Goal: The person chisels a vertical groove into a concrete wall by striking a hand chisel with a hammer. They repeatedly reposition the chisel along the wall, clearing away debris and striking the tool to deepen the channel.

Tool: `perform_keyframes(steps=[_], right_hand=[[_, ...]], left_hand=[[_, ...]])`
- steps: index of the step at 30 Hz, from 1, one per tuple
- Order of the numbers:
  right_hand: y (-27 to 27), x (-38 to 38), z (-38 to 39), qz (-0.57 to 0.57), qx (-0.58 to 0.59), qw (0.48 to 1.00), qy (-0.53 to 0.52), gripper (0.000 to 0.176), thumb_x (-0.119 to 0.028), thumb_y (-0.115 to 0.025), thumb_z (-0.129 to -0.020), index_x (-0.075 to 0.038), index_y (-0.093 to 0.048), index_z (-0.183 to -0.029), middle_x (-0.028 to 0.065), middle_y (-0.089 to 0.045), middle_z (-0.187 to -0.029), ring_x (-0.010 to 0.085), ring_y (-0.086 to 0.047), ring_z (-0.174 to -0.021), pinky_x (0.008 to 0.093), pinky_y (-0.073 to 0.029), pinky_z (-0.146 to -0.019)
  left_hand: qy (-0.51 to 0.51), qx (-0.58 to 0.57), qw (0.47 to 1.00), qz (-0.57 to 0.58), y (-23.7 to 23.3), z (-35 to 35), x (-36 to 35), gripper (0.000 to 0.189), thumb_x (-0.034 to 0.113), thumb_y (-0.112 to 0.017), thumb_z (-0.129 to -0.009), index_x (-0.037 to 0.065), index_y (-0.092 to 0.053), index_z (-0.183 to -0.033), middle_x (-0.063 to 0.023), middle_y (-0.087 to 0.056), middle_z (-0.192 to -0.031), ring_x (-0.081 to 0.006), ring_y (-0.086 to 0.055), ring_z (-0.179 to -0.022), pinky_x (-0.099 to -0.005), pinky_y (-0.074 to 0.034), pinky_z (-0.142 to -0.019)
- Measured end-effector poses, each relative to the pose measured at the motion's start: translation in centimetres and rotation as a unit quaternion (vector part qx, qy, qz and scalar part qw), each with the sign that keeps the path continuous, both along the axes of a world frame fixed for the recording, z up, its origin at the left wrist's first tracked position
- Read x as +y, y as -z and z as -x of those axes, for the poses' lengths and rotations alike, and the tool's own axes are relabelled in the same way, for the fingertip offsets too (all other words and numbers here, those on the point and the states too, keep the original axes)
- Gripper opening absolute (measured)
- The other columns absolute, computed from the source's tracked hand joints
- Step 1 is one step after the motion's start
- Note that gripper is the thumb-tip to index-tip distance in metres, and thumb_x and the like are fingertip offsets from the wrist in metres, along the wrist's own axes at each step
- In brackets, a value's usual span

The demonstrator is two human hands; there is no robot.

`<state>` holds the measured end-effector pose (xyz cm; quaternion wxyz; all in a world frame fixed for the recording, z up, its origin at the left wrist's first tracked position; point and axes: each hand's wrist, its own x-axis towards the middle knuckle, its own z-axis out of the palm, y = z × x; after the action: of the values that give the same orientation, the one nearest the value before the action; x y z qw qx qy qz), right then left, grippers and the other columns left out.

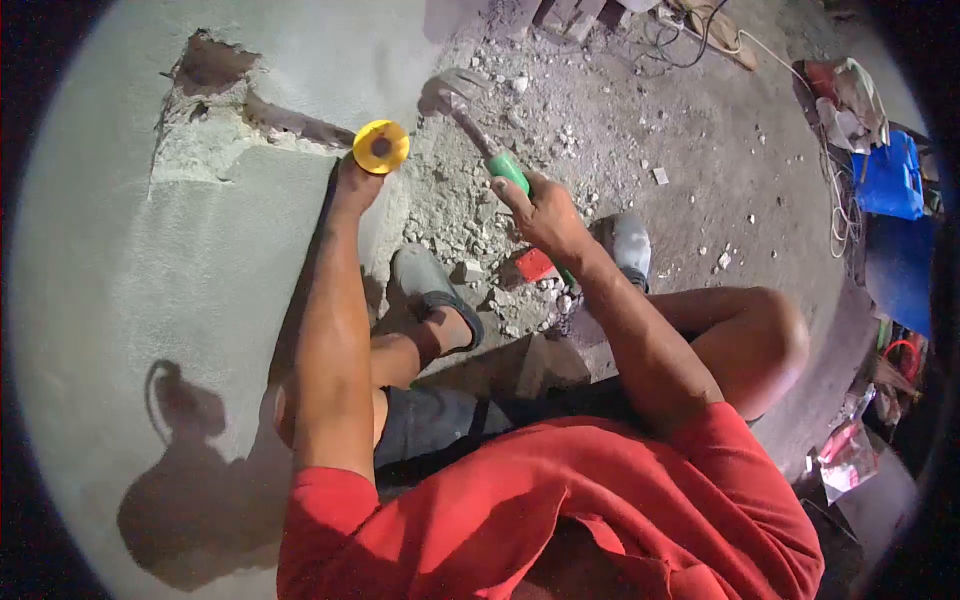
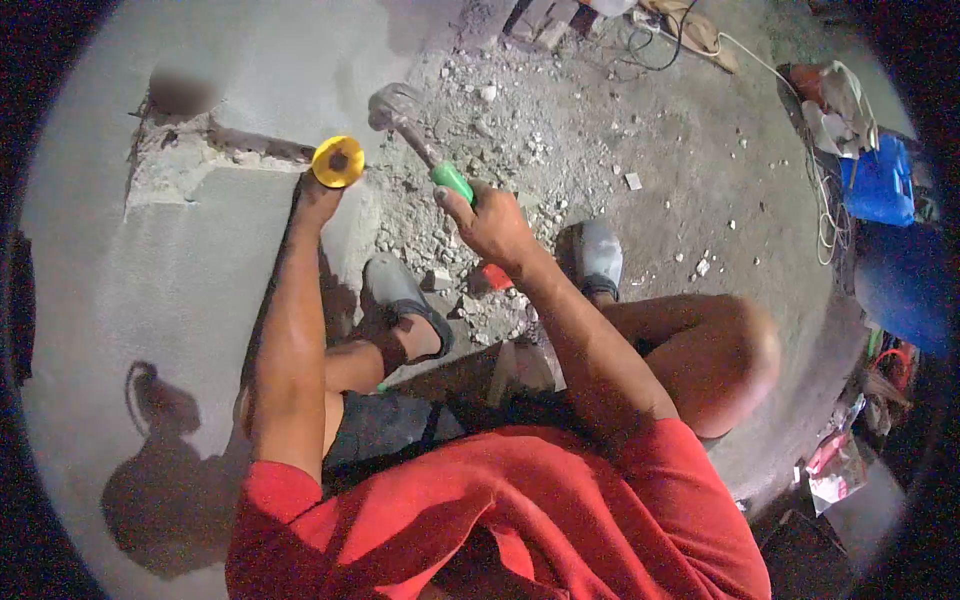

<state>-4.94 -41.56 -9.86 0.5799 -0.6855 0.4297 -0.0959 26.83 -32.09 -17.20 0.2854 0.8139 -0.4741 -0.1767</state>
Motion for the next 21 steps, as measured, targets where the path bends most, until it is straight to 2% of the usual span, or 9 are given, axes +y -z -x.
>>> perform_keyframes(steps=[1, 2, 5, 9, 11, 12, 15, 18, 21], right_hand=[[-1.9, -0.3, -0.2, 0.026, -0.018, 0.999, -0.004, 0.056, -0.05, -0.058, -0.091, 0.003, -0.064, -0.108, 0.0252, -0.066, -0.08, 0.0373, -0.067, -0.077, 0.0437, -0.05, -0.074], [-3.8, -0.5, -0.6, 0.028, -0.018, 0.999, -0.006, 0.056, -0.05, -0.058, -0.091, 0.003, -0.064, -0.108, 0.0252, -0.066, -0.08, 0.0373, -0.067, -0.077, 0.0437, -0.05, -0.074], [-10.3, -1.4, -2.6, 0.036, -0.14, 0.989, 0.013, 0.044, -0.042, -0.06, -0.091, 0.002, -0.064, -0.099, 0.021, -0.065, -0.076, 0.0342, -0.062, -0.065, 0.0418, -0.048, -0.064], [-7.6, 0.9, -4.2, 0.192, -0.235, 0.952, 0.042, 0.036, -0.035, -0.065, -0.087, -0.001, -0.062, -0.097, 0.0251, -0.064, -0.08, 0.0419, -0.063, -0.072, 0.0441, -0.049, -0.065], [1.0, 0.7, -3.5, 0.176, -0.056, 0.981, -0.064, 0.047, -0.047, -0.063, -0.087, -0.001, -0.063, -0.1, 0.0264, -0.064, -0.081, 0.0438, -0.065, -0.08, 0.0461, -0.051, -0.07], [2.1, 0.1, -3.3, 0.146, 0.087, 0.977, -0.126, 0.051, -0.05, -0.061, -0.088, -0.001, -0.063, -0.101, 0.0267, -0.064, -0.081, 0.044, -0.065, -0.082, 0.0468, -0.051, -0.072], [-2.6, -2.2, -3.4, 0.154, 0.095, 0.978, -0.099, 0.057, -0.056, -0.056, -0.089, -0.001, -0.063, -0.102, 0.0267, -0.065, -0.08, 0.0438, -0.066, -0.081, 0.048, -0.051, -0.072], [-11.5, -4.1, -3.9, 0.142, -0.067, 0.988, -0.009, 0.054, -0.053, -0.054, -0.091, 0.0, -0.063, -0.098, 0.026, -0.065, -0.077, 0.0429, -0.065, -0.078, 0.0477, -0.05, -0.068], [-17.1, -3.7, -4.5, 0.152, -0.181, 0.97, 0.048, 0.047, -0.046, -0.056, -0.092, 0.001, -0.061, -0.093, 0.0245, -0.063, -0.074, 0.0409, -0.065, -0.072, 0.0468, -0.049, -0.064]], left_hand=[[0.012, 0.071, 0.989, 0.127, 4.6, -1.6, 0.1, 0.034, 0.017, -0.071, -0.084, 0.005, -0.062, -0.115, -0.0163, -0.068, -0.108, -0.0336, -0.065, -0.102, -0.0394, -0.052, -0.084], [0.056, -0.097, 0.993, 0.027, 4.0, -2.4, -0.5, 0.035, 0.021, -0.071, -0.085, 0.006, -0.063, -0.115, -0.0143, -0.07, -0.106, -0.0276, -0.067, -0.1, -0.0382, -0.052, -0.083], [0.017, -0.009, 0.999, 0.038, -1.4, 0.6, -1.5, 0.035, 0.023, -0.072, -0.084, 0.007, -0.064, -0.114, -0.0152, -0.07, -0.104, -0.0282, -0.068, -0.099, -0.0385, -0.053, -0.082], [-0.013, 0.008, 1.0, -0.015, -1.1, 0.5, -2.1, 0.045, 0.017, -0.08, -0.077, 0.003, -0.061, -0.116, -0.0115, -0.07, -0.105, -0.0254, -0.066, -0.1, -0.0373, -0.052, -0.087], [-0.025, -0.009, 0.996, -0.083, -0.6, -0.4, -2.0, 0.048, 0.018, -0.081, -0.075, 0.003, -0.06, -0.117, -0.0112, -0.07, -0.103, -0.0248, -0.067, -0.096, -0.0366, -0.053, -0.084], [0.041, -0.056, 0.996, 0.048, 2.9, -2.0, -1.6, 0.048, 0.019, -0.08, -0.076, 0.004, -0.06, -0.117, -0.0104, -0.07, -0.104, -0.0243, -0.066, -0.093, -0.0361, -0.053, -0.081], [0.039, -0.183, 0.975, -0.12, 1.8, -1.3, -3.5, 0.043, 0.02, -0.075, -0.081, 0.005, -0.06, -0.119, -0.0083, -0.069, -0.11, -0.0233, -0.066, -0.098, -0.0362, -0.053, -0.084], [-0.007, 0.038, 0.999, -0.018, -0.5, 0.8, -2.8, 0.042, 0.025, -0.074, -0.082, 0.008, -0.063, -0.119, -0.0124, -0.07, -0.109, -0.0259, -0.067, -0.1, -0.0402, -0.052, -0.086], [-0.027, -0.033, 0.992, -0.116, -1.4, 0.7, -2.5, 0.041, 0.026, -0.073, -0.084, 0.009, -0.063, -0.119, -0.0139, -0.07, -0.108, -0.0274, -0.067, -0.101, -0.0411, -0.051, -0.085]])
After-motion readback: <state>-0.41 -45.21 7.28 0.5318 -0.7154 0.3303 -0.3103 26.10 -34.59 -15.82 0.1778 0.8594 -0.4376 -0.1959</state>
